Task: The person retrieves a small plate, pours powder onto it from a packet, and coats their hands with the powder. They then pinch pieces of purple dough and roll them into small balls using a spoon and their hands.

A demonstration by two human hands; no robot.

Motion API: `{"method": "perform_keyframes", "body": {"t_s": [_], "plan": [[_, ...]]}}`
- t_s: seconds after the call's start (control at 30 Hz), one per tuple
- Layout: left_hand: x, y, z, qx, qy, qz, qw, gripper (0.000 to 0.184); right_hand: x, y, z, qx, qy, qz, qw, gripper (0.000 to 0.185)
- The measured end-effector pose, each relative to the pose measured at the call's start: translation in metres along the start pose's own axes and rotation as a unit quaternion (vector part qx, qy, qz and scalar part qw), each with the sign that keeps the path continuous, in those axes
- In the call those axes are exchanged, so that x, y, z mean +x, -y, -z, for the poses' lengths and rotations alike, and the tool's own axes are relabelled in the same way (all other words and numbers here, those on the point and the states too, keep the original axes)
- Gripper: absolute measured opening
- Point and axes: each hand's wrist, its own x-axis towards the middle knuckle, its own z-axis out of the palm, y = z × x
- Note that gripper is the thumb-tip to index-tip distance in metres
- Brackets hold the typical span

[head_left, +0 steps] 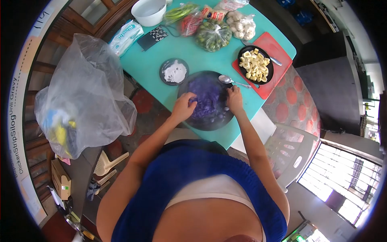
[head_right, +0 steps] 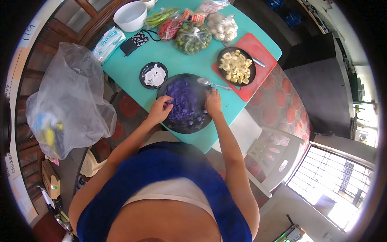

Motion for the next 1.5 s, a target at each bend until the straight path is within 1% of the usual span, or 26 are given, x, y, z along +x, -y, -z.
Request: {"method": "perform_keyframes", "body": {"t_s": [0.13, 0.2, 0.23, 0.27, 0.3, 0.33, 0.37, 0.4, 0.43, 0.5, 0.53, 0.57, 0.67, 0.7, 0.77, 0.8, 0.83, 0.87, 0.9, 1.0, 1.07, 1.1, 1.2, 1.33, 1.4, 1.5], "plan": [[0.008, 0.009, -0.010, -0.050, 0.007, 0.022, 0.998, 0.025, -0.001, 0.006, -0.002, -0.012, -0.031, -0.041, 0.999, 0.032], [0.012, 0.013, -0.013, -0.096, 0.041, 0.076, 0.992, 0.026, -0.007, 0.014, 0.000, -0.007, -0.059, -0.039, 0.997, 0.031], [0.017, 0.014, -0.015, -0.097, 0.039, 0.076, 0.992, 0.026, -0.007, 0.024, 0.011, 0.079, -0.052, -0.062, 0.994, 0.028], [0.023, 0.015, -0.017, -0.251, 0.053, 0.166, 0.952, 0.033, -0.006, 0.038, 0.024, 0.164, -0.045, -0.085, 0.982, 0.025], [0.026, 0.015, -0.019, -0.397, 0.066, 0.250, 0.881, 0.041, -0.004, 0.058, 0.040, 0.164, -0.042, -0.082, 0.982, 0.025], [0.027, 0.011, -0.018, -0.398, 0.064, 0.251, 0.880, 0.041, -0.002, 0.085, 0.058, 0.276, -0.040, -0.091, 0.956, 0.025], [0.029, 0.005, -0.013, -0.530, 0.085, 0.277, 0.797, 0.047, 0.000, 0.107, 0.066, 0.385, -0.037, -0.098, 0.917, 0.026], [0.031, 0.003, -0.009, -0.648, 0.105, 0.295, 0.695, 0.054, 0.000, 0.123, 0.064, 0.402, -0.045, -0.068, 0.912, 0.024], [0.037, 0.007, -0.007, -0.710, 0.166, 0.249, 0.638, 0.066, 0.003, 0.137, 0.062, 0.405, -0.044, -0.022, 0.913, 0.022], [0.038, 0.010, -0.009, -0.738, 0.166, 0.206, 0.621, 0.068, 0.006, 0.157, 0.054, 0.408, -0.040, 0.029, 0.912, 0.020], [0.038, 0.005, -0.005, -0.764, 0.170, 0.165, 0.601, 0.070, 0.004, 0.163, 0.044, 0.361, -0.047, 0.045, 0.931, 0.027], [0.040, 0.005, -0.001, -0.783, 0.154, 0.162, 0.580, 0.073, 0.004, 0.173, 0.043, 0.312, -0.053, 0.062, 0.947, 0.034], [0.044, 0.004, 0.014, -0.777, 0.092, 0.174, 0.598, 0.072, -0.006, 0.207, 0.057, 0.239, -0.069, 0.147, 0.957, 0.053], [0.043, 0.002, 0.019, -0.786, 0.072, 0.177, 0.588, 0.072, -0.005, 0.207, 0.052, 0.240, -0.067, 0.150, 0.957, 0.053], [0.042, -0.001, 0.026, -0.796, 0.069, 0.181, 0.574, 0.069, -0.003, 0.201, 0.048, 0.232, 0.021, 0.186, 0.955, 0.062], [0.042, -0.003, 0.030, -0.805, 0.067, 0.186, 0.559, 0.067, 0.003, 0.192, 0.048, 0.231, 0.021, 0.187, 0.955, 0.062], [0.043, 0.016, 0.028, -0.813, 0.104, 0.150, 0.553, 0.063, 0.017, 0.187, 0.056, 0.435, 0.020, 0.128, 0.891, 0.061], [0.041, 0.016, 0.032, -0.813, 0.103, 0.149, 0.553, 0.063, 0.030, 0.184, 0.059, 0.619, 0.018, 0.062, 0.783, 0.061], [0.039, 0.014, 0.035, -0.813, 0.085, 0.173, 0.550, 0.062, 0.042, 0.184, 0.055, 0.619, 0.018, 0.063, 0.783, 0.061], [0.029, 0.036, 0.040, -0.800, 0.056, 0.188, 0.567, 0.068, 0.083, 0.173, 0.019, 0.354, 0.048, 0.071, 0.931, 0.065], [0.014, 0.051, 0.048, -0.785, -0.011, 0.215, 0.581, 0.073, 0.098, 0.169, -0.008, 0.161, 0.063, 0.072, 0.982, 0.067], [0.010, 0.054, 0.053, -0.772, -0.066, 0.258, 0.577, 0.076, 0.099, 0.175, -0.025, 0.082, 0.073, 0.108, 0.988, 0.068], [0.002, 0.080, 0.062, -0.764, -0.135, 0.286, 0.563, 0.077, 0.111, 0.198, -0.045, -0.008, 0.094, 0.157, 0.983, 0.070], [-0.001, 0.099, 0.076, -0.773, -0.185, 0.286, 0.535, 0.078, 0.111, 0.209, -0.064, -0.073, 0.118, 0.155, 0.978, 0.073], [-0.003, 0.104, 0.079, -0.757, -0.190, 0.247, 0.575, 0.077, 0.108, 0.210, -0.068, -0.074, 0.103, 0.161, 0.979, 0.073], [0.007, 0.106, 0.082, -0.763, -0.212, 0.256, 0.555, 0.074, 0.109, 0.209, -0.067, -0.083, 0.089, 0.161, 0.979, 0.071]]}}
